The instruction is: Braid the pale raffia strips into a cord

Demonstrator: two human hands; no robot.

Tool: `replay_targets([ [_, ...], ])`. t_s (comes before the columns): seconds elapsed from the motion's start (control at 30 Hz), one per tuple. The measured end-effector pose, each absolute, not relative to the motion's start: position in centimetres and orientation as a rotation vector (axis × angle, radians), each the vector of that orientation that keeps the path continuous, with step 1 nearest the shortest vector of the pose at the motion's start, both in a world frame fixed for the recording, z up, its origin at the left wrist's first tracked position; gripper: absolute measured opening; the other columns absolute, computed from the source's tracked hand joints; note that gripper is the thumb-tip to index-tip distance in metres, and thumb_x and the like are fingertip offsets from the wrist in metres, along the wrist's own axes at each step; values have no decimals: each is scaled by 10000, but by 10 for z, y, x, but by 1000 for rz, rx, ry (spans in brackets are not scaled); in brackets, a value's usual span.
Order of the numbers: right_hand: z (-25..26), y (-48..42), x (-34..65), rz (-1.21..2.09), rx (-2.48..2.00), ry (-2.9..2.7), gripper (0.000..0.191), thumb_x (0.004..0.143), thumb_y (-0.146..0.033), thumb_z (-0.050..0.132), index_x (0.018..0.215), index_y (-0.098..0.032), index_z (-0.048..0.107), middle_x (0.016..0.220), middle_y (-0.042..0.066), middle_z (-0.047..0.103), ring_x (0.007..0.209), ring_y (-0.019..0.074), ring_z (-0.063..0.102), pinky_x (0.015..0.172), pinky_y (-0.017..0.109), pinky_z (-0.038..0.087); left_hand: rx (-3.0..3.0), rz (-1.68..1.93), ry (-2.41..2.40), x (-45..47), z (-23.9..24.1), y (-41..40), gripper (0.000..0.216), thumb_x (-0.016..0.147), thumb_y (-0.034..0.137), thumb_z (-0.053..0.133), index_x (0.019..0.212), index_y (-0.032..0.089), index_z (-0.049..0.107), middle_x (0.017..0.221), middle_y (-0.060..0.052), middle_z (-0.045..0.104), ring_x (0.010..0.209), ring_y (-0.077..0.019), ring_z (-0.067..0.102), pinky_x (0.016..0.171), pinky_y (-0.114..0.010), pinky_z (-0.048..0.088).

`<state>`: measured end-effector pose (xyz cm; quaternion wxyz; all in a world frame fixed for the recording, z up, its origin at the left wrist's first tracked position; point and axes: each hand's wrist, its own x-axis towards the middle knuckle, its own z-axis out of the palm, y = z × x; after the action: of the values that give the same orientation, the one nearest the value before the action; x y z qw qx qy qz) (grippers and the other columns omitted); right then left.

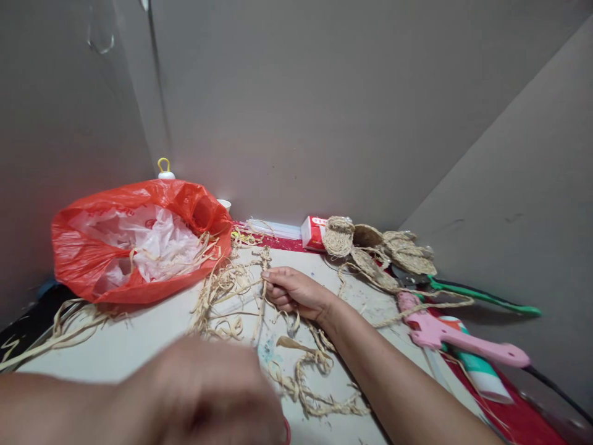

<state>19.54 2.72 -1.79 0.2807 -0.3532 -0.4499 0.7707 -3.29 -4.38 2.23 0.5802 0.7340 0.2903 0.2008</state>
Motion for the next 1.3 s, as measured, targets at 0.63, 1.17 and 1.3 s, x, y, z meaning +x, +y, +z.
replay_targets([
  [0.63,-22,27,197,2058,-959,-1227,322,796,-421,643,707,-172,459,462,-128,224,397,22,94,349,142,75,1104,612,1010,20,4,35,126,761,133,535,638,146,512,500,46,541,338,-15,259,354,-183,131],
  [1.17,-26,25,201,2029,-952,-1306,240,820,-344,651,790,-164,494,521,-103,262,440,35,138,381,145,92,1202,631,1032,17,0,36,159,754,142,527,596,154,518,457,73,467,317,-27,264,352,-213,140],
  [1.3,-26,25,202,2021,-960,-1309,264,811,-339,660,753,-170,466,508,-106,257,439,36,140,384,156,89,1222,630,1053,17,4,34,166,753,146,536,589,157,517,434,73,450,309,-30,254,351,-216,140],
])
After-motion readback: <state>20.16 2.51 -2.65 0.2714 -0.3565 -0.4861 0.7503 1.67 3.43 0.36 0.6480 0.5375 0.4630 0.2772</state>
